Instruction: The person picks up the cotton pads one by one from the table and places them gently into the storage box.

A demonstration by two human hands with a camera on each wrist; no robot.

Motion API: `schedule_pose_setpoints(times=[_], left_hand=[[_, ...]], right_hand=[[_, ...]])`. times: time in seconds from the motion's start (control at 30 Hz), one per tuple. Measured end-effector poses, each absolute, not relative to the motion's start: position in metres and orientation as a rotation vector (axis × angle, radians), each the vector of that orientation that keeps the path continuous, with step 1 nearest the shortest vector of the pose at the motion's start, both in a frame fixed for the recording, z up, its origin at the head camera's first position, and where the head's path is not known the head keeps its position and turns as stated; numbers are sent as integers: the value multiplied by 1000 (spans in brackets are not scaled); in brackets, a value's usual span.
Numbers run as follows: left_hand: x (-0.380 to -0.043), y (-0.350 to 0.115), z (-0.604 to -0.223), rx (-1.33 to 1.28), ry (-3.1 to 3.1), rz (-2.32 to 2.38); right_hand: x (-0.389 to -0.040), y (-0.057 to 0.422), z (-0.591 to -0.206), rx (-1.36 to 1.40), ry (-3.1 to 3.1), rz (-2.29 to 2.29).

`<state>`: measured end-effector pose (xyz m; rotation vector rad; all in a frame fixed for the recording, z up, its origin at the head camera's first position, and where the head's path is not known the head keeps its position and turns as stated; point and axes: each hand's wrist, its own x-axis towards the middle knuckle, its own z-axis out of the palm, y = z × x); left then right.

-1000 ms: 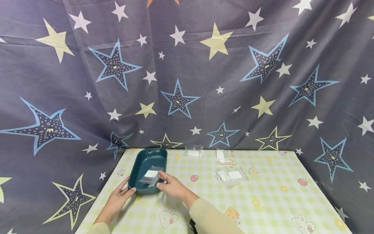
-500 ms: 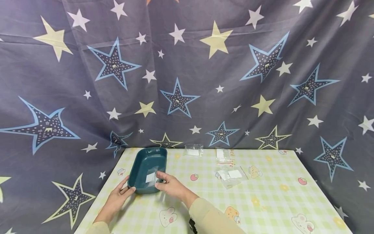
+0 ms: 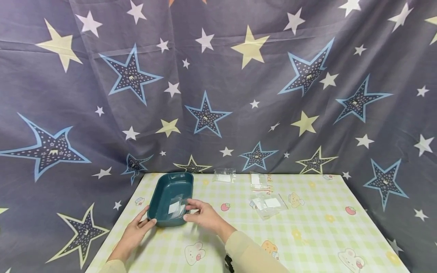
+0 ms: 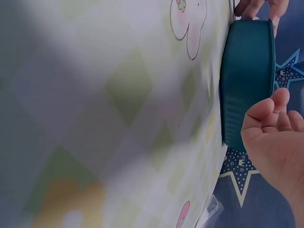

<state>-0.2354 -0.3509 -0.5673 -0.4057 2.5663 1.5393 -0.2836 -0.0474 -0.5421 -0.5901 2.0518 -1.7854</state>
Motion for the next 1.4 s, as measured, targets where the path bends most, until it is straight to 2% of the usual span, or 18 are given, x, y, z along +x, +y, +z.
schedule_pose_setpoints(times=[0.97, 1.4], left_hand=[[-235, -353, -566, -398, 2575, 1501], [-235, -353, -568, -384, 2578, 1519]], right_hand=[[-307, 60, -551, -469, 2208, -1841], [-312, 128, -548, -318, 2378, -1790]])
